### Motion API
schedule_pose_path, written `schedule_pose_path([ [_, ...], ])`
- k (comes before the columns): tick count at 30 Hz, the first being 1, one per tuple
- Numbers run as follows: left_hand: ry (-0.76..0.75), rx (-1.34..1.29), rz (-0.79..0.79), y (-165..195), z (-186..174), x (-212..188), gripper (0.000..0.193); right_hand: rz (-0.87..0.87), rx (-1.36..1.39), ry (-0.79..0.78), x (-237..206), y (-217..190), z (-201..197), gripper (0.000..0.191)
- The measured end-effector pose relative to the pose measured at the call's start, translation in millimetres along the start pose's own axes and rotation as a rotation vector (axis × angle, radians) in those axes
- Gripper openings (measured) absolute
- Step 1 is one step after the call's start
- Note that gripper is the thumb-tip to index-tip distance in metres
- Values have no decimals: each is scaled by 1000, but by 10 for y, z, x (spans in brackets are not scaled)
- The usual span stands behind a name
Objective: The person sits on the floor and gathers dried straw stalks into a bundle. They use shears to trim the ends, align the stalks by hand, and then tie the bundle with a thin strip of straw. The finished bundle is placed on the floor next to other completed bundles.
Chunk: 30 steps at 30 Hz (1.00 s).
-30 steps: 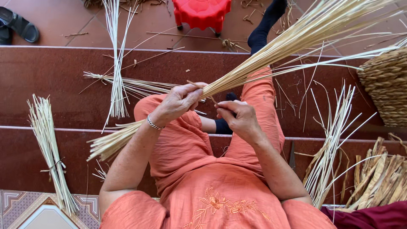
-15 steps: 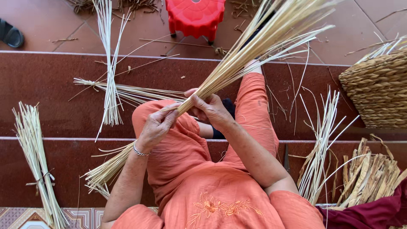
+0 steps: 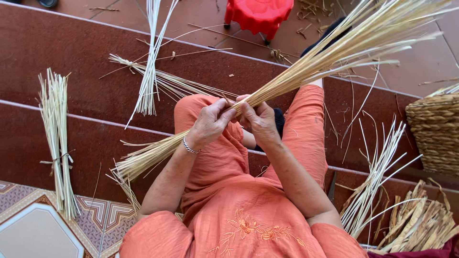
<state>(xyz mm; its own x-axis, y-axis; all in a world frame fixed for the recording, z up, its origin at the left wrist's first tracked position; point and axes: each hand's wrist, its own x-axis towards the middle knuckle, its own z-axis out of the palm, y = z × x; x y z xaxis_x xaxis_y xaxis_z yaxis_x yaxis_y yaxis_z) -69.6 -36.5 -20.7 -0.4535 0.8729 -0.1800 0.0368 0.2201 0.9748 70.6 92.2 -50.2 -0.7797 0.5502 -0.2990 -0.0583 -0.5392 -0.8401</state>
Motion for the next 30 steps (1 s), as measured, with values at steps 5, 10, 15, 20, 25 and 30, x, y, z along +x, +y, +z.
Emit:
schedule_pose_path([
  [5,52,-234,35,-103,-79,25,24,-50,-79,24,-126,-57,52,20],
  [10,108,-183,39,-129,-92,29,24,-282,-359,-34,-269,-25,197,22],
  [15,190,136,-27,-107,-103,-92,26,-722,-954,-78,-202,-227,391,19],
  [20,390,234,71,-151,-121,-207,22,-915,-1036,-150,-71,-309,659,23],
  [25,542,532,233,-299,-91,-208,23,-1192,-1235,-403,79,-384,755,28],
  [30,584,591,217,-431,-44,-177,32,-1208,-1437,-506,159,-431,811,27],
])
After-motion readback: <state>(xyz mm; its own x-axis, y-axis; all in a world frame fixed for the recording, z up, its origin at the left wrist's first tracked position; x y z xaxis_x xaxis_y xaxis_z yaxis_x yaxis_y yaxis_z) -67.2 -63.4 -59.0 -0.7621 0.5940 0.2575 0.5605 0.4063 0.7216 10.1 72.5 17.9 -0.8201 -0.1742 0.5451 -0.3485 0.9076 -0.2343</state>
